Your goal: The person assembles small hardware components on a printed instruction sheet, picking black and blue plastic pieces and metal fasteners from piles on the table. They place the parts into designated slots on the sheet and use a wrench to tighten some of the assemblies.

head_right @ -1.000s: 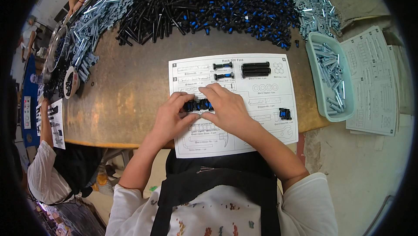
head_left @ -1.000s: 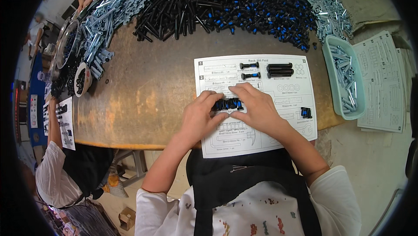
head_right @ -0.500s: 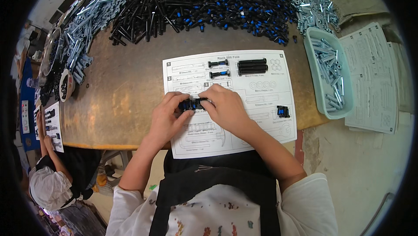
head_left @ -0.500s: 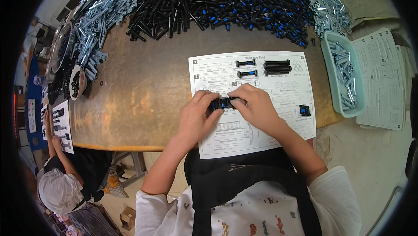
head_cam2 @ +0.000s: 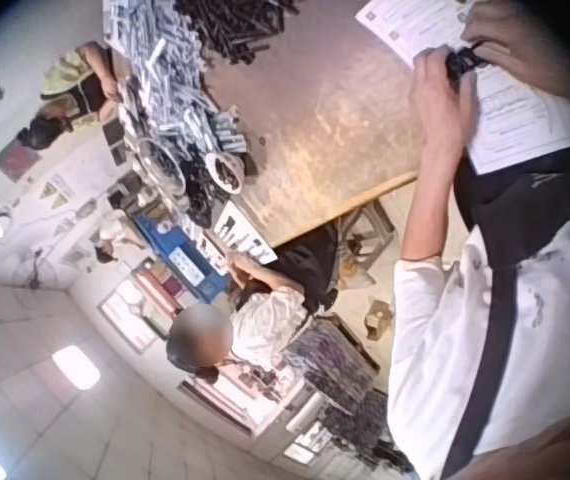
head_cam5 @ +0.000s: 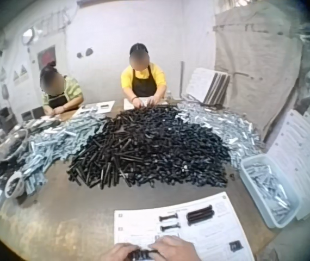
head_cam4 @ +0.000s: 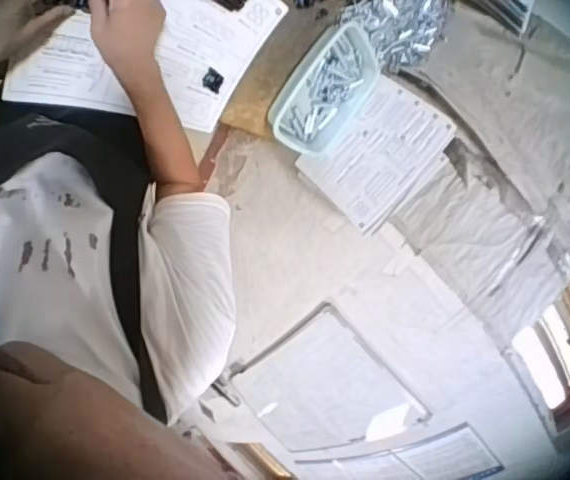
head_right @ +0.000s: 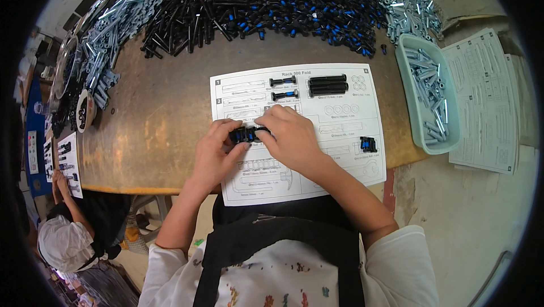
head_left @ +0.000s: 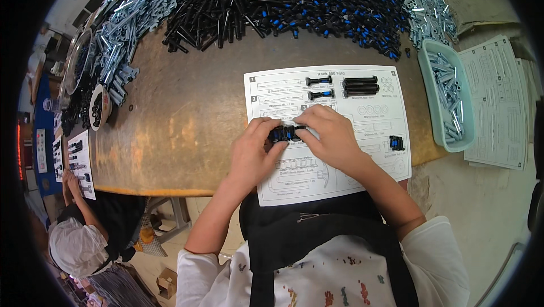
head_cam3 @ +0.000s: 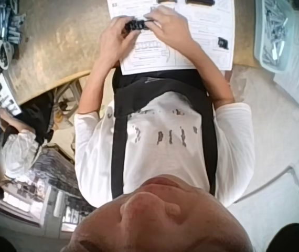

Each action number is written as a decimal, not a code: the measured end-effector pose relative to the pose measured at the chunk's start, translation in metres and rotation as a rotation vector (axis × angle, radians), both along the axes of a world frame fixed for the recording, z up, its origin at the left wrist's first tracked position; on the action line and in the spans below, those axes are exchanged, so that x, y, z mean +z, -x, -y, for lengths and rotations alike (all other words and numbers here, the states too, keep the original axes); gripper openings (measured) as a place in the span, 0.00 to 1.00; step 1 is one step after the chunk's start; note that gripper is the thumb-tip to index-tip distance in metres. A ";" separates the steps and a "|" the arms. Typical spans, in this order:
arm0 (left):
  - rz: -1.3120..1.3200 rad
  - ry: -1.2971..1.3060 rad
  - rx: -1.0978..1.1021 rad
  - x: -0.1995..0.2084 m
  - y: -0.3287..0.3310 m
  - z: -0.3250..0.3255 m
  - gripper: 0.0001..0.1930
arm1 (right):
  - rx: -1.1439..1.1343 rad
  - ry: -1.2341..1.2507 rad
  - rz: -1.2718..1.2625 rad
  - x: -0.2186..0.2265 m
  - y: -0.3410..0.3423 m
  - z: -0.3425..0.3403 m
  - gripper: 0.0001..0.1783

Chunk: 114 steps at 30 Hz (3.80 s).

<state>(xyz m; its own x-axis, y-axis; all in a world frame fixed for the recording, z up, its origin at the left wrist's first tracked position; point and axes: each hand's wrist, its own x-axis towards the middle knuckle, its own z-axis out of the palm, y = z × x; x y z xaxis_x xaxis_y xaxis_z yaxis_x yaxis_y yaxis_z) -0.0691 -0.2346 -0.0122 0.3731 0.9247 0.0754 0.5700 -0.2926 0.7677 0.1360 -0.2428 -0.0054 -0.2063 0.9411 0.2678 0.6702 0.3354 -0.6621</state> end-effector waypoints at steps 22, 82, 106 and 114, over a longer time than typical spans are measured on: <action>-0.018 -0.079 -0.059 0.001 -0.009 -0.003 0.19 | 0.016 0.229 0.088 0.001 -0.007 0.011 0.20; 0.585 0.106 0.452 -0.032 0.025 0.014 0.11 | 0.118 0.025 0.162 0.009 0.000 -0.036 0.05; 0.232 -0.054 0.548 -0.041 0.053 0.025 0.10 | -0.981 0.074 0.443 0.033 -0.348 -0.183 0.20; 0.134 -0.156 0.502 -0.032 0.037 0.015 0.09 | -1.042 0.463 0.459 0.020 -0.362 -0.235 0.35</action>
<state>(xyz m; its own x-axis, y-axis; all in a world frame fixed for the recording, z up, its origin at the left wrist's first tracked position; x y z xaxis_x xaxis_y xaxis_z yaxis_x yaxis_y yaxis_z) -0.1062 -0.2495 -0.0447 -0.1339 0.9608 0.2429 0.5688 -0.1262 0.8127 0.4975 -0.0075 0.0146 0.7141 0.6992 -0.0348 0.6791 -0.7039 -0.2082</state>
